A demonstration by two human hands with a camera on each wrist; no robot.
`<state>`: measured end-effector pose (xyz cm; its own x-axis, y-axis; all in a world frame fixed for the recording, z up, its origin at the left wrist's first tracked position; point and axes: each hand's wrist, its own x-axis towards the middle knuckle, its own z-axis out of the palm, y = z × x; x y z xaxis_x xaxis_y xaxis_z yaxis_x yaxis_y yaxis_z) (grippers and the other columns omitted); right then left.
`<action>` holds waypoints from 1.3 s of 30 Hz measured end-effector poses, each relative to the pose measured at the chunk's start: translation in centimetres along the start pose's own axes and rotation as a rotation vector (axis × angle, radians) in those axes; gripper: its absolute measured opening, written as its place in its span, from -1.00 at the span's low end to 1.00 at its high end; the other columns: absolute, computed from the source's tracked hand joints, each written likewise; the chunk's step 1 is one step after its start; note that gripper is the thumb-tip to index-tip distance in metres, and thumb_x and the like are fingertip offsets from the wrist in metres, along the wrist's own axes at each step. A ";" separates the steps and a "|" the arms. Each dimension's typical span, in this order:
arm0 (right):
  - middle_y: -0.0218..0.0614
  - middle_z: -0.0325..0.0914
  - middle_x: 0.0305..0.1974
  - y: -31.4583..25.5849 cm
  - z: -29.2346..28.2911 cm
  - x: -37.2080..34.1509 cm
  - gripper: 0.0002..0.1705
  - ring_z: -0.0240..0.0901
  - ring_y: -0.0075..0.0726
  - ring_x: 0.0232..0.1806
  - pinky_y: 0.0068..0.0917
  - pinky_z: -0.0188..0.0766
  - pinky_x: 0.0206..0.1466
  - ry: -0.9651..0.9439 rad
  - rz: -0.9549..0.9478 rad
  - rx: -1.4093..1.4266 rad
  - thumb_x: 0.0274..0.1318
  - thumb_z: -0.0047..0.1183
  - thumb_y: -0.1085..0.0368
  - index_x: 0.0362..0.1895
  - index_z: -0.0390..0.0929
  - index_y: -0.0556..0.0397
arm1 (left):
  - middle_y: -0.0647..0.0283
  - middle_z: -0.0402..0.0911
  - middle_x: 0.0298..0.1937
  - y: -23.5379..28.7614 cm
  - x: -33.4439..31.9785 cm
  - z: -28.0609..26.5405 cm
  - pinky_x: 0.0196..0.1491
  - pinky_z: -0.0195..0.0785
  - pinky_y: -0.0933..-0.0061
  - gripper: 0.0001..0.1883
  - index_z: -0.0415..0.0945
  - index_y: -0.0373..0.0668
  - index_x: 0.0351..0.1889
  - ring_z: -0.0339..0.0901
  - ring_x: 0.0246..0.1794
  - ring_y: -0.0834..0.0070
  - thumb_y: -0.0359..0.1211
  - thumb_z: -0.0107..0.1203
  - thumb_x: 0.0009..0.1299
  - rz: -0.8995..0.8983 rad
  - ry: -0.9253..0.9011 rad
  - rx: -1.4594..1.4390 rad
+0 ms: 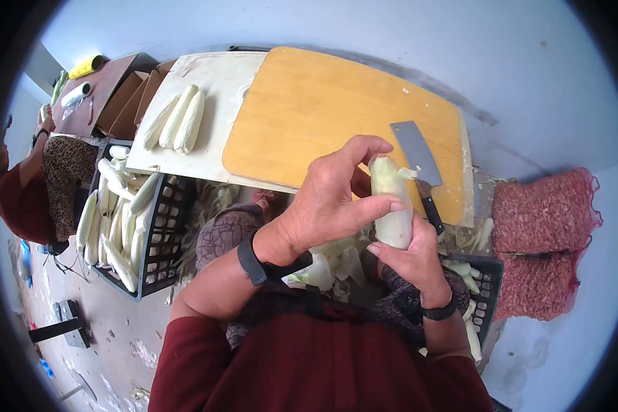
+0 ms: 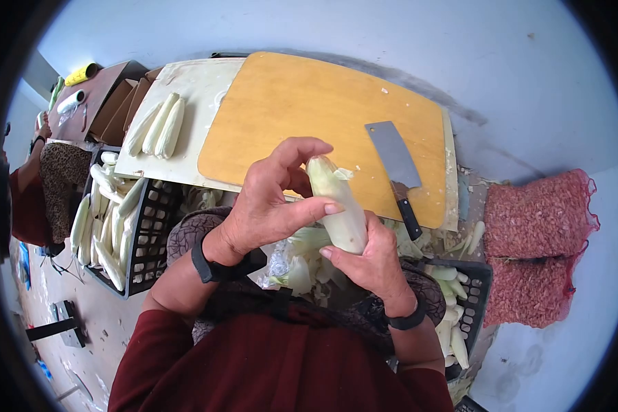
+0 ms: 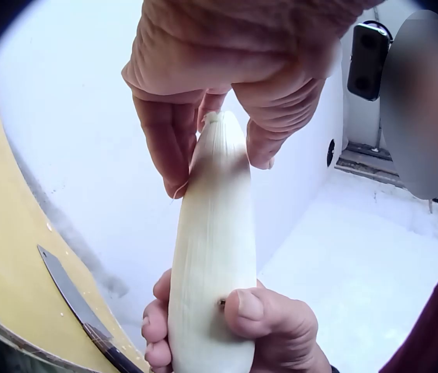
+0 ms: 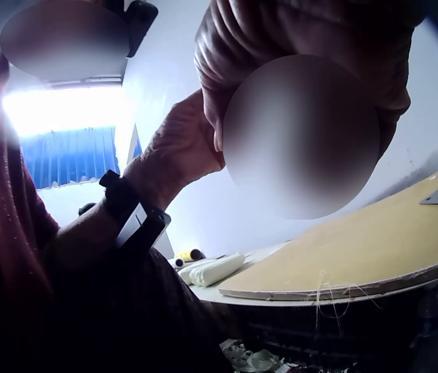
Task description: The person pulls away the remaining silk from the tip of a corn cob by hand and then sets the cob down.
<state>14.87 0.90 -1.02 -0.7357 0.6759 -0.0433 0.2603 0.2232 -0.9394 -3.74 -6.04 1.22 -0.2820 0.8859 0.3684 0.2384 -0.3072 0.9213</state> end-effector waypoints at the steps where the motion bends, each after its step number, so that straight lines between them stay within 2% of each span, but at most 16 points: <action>1: -0.25 0.55 -0.26 0.0 -0.1 0.0 -0.39 0.47 -0.45 -0.24 -0.43 0.43 -0.14 0.009 0.004 -0.010 -0.26 0.36 0.36 -0.04 0.40 0.25 | 0.11 0.54 -0.26 0.4 0.1 0.1 -0.33 0.49 0.51 -0.57 0.37 -0.34 -0.01 0.61 -0.38 0.45 -0.40 0.25 0.19 0.018 0.037 -0.078; 5: -0.25 0.55 -0.28 0.0 -0.3 -0.1 -0.43 0.46 -0.46 -0.27 -0.43 0.43 -0.16 0.027 0.049 -0.007 -0.24 0.34 0.36 -0.08 0.41 0.27 | 0.08 0.52 -0.14 0.0 0.2 -0.3 -0.29 0.51 0.51 -0.65 0.38 -0.34 0.00 0.64 -0.31 0.40 -0.47 0.14 0.27 0.038 0.063 -0.157; 9: -0.24 0.56 -0.31 -0.3 -0.3 -0.1 -0.45 0.46 -0.47 -0.29 -0.44 0.43 -0.18 0.034 0.025 -0.031 -0.24 0.34 0.34 -0.11 0.42 0.28 | 0.12 0.52 -0.17 -0.1 0.3 -0.6 -0.26 0.52 0.51 -0.74 0.41 -0.34 -0.05 0.64 -0.28 0.40 -0.52 0.09 0.30 0.095 0.103 -0.072; 11: -0.23 0.56 -0.32 -0.3 -0.4 -0.1 -0.45 0.46 -0.47 -0.30 -0.45 0.43 -0.18 0.030 0.006 -0.062 -0.24 0.34 0.34 -0.11 0.43 0.28 | 0.25 0.54 -0.15 0.4 0.3 -0.8 -0.11 0.49 0.53 -0.82 0.45 -0.29 -0.09 0.60 -0.18 0.51 -0.50 0.06 0.37 -0.002 0.097 -0.077; 14: -0.23 0.56 -0.32 -0.3 -0.3 -0.2 -0.44 0.47 -0.46 -0.30 -0.45 0.43 -0.18 0.034 -0.022 -0.079 -0.25 0.35 0.34 -0.11 0.43 0.28 | 0.24 0.54 -0.13 -0.2 0.3 -0.9 -0.08 0.50 0.51 -0.84 0.46 -0.27 -0.11 0.58 -0.14 0.53 -0.53 0.06 0.36 0.051 0.083 -0.062; 21: -0.18 0.57 -0.32 -0.2 -0.3 -0.1 -0.41 0.49 -0.41 -0.29 -0.42 0.44 -0.18 0.037 -0.037 -0.118 -0.26 0.37 0.30 -0.09 0.42 0.29 | 0.20 0.49 -0.05 -0.2 0.2 -1.0 -0.04 0.49 0.50 -0.84 0.47 -0.28 -0.16 0.54 -0.08 0.54 -0.58 0.10 0.30 0.047 0.115 -0.139; 26: -0.16 0.58 -0.30 0.1 -0.3 -0.1 -0.39 0.51 -0.39 -0.28 -0.41 0.44 -0.16 0.041 -0.063 -0.127 -0.27 0.38 0.29 -0.08 0.42 0.29 | 0.15 0.44 -0.02 -0.5 0.0 -1.1 -0.07 0.50 0.53 -0.83 0.50 -0.29 -0.24 0.52 -0.15 0.58 -0.64 0.14 0.23 0.137 0.152 -0.098; 30: -0.14 0.58 -0.29 0.2 -0.3 -0.1 -0.37 0.52 -0.38 -0.27 -0.40 0.45 -0.15 0.035 -0.067 -0.128 -0.27 0.38 0.29 -0.07 0.41 0.30 | 0.14 0.43 -0.01 -0.2 -0.2 -0.7 -0.09 0.51 0.54 -0.85 0.50 -0.30 -0.28 0.51 -0.15 0.59 -0.65 0.14 0.21 0.133 0.212 -0.048; 33: -0.13 0.59 -0.28 0.1 -0.3 -0.1 -0.37 0.53 -0.37 -0.26 -0.40 0.45 -0.14 0.036 -0.069 -0.125 -0.26 0.38 0.29 -0.06 0.41 0.31 | 0.14 0.42 0.00 -0.3 -0.2 -0.4 -0.09 0.52 0.54 -0.82 0.48 -0.31 -0.24 0.52 -0.15 0.58 -0.64 0.16 0.21 0.179 0.234 -0.009; 36: -0.12 0.59 -0.28 -0.1 -0.3 -0.1 -0.37 0.53 -0.37 -0.25 -0.40 0.45 -0.14 0.034 -0.067 -0.133 -0.26 0.38 0.29 -0.06 0.41 0.31 | 0.14 0.43 -0.01 -0.6 -0.1 -0.3 -0.08 0.52 0.52 -0.77 0.45 -0.29 -0.18 0.53 -0.13 0.56 -0.62 0.17 0.22 0.125 0.266 -0.137; 39: -0.12 0.59 -0.28 -0.1 -0.4 -0.2 -0.38 0.54 -0.36 -0.26 -0.39 0.45 -0.14 0.031 -0.062 -0.146 -0.26 0.38 0.28 -0.07 0.42 0.31 | 0.16 0.44 -0.02 -0.8 0.0 -0.6 -0.07 0.52 0.50 -0.72 0.43 -0.28 -0.11 0.54 -0.11 0.53 -0.61 0.17 0.23 0.174 0.201 -0.062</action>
<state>15.20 1.02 -0.78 -0.7340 0.6787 0.0259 0.3051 0.3636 -0.8802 -4.44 -6.02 0.57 -0.4219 0.7330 0.5336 0.2441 -0.4749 0.8455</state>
